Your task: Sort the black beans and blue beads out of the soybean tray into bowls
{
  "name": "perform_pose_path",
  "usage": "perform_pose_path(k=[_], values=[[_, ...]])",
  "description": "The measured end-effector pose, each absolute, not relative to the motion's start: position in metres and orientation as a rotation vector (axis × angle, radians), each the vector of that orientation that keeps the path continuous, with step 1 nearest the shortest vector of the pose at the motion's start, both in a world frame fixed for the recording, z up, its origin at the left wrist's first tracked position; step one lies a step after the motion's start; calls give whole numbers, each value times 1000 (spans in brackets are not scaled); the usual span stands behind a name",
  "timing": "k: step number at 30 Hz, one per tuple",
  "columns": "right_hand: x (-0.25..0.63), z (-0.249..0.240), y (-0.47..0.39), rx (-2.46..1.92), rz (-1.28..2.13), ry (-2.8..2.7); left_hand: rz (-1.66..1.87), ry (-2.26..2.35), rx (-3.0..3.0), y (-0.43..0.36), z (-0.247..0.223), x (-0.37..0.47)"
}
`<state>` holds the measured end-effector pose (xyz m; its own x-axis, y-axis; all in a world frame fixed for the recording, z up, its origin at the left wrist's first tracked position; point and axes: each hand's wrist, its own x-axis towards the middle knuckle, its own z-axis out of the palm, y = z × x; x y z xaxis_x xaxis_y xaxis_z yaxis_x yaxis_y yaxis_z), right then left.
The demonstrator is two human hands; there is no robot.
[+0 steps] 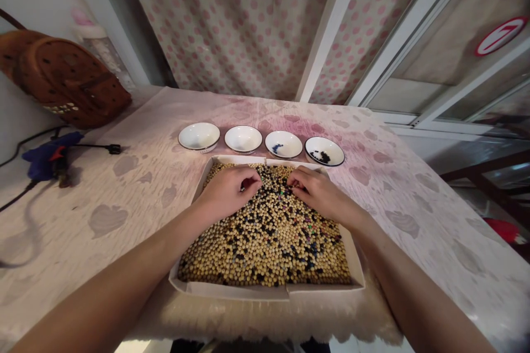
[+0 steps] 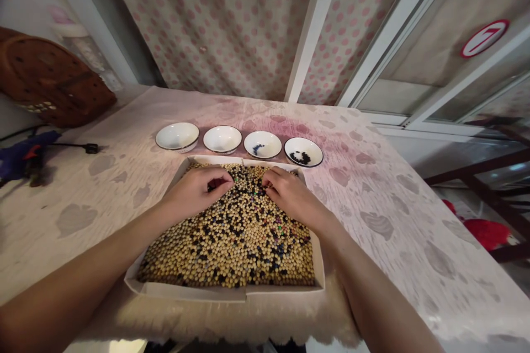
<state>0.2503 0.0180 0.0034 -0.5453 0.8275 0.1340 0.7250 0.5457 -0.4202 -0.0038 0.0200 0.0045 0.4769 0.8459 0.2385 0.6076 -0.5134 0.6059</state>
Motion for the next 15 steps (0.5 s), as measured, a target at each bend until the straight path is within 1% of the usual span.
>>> perform_pose_path(k=[8, 11, 13, 15], values=[[251, 0, 20, -1269, 460, -2436, 724, 1207, 2278, 20, 3, -4], [255, -1, 24, -1299, 453, -2340, 715, 1201, 2261, 21, 3, -4], [264, 1, 29, -1339, 385, -2213, 715, 1196, 2256, 21, 4, -4], [277, 1, 37, -1412, 237, -2052, 714, 1194, 2255, 20, 4, -4]])
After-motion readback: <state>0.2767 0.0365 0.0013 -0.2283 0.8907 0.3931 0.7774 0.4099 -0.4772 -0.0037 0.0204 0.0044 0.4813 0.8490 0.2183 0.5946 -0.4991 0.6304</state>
